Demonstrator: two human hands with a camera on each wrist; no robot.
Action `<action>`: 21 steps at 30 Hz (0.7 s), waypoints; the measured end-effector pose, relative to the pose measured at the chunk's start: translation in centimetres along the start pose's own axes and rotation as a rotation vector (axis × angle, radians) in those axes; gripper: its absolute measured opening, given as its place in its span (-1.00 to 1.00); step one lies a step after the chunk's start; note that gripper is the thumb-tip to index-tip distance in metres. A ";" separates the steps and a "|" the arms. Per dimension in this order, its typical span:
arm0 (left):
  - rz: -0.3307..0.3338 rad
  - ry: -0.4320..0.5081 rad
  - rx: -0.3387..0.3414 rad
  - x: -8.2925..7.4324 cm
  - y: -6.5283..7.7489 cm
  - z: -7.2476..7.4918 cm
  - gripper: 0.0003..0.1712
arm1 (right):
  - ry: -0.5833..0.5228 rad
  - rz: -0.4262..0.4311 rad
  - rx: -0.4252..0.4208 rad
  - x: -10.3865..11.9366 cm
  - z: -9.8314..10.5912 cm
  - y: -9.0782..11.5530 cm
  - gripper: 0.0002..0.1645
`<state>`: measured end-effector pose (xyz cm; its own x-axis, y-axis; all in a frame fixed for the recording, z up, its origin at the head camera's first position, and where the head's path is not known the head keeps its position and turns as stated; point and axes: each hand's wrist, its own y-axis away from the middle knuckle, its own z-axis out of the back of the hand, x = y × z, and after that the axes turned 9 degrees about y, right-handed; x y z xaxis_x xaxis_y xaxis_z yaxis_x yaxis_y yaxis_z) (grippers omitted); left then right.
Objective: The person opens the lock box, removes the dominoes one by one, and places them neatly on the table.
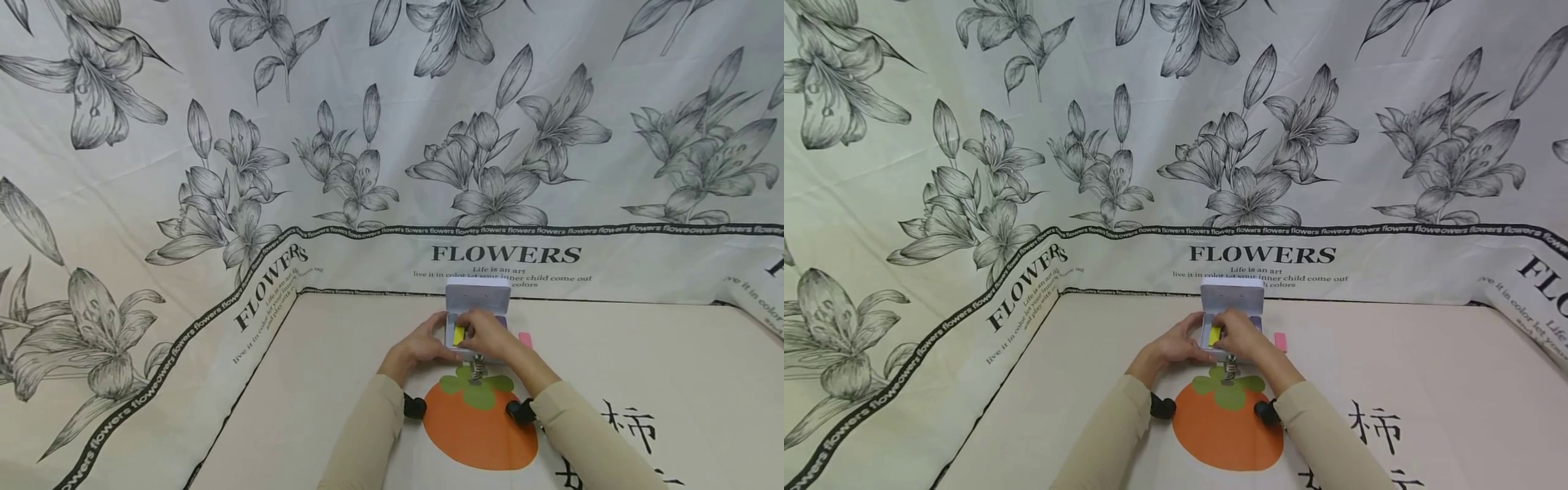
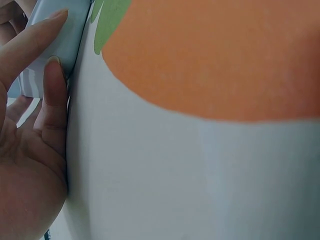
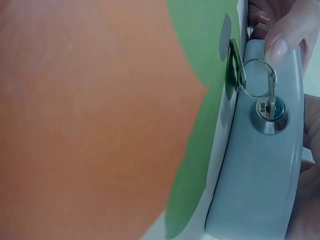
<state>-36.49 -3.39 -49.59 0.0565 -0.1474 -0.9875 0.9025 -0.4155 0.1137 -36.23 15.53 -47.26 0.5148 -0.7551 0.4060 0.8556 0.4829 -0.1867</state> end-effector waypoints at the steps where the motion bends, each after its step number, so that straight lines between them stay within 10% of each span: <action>1: 0.001 0.000 -0.001 0.0 0.0 0.0 0.15 | 0.005 -0.005 0.000 0.0 0.0 0.0 -0.54; 21: 0.002 -0.008 0.014 0.1 0.1 0.2 0.13 | 0.145 -0.077 -0.047 1.0 -0.2 0.1 -0.66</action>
<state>-36.54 -3.64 -49.65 0.0546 -0.1556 -0.9863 0.8964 -0.4275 0.1171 -35.58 14.75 -47.02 0.4471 -0.8468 0.2881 0.8928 0.4023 -0.2027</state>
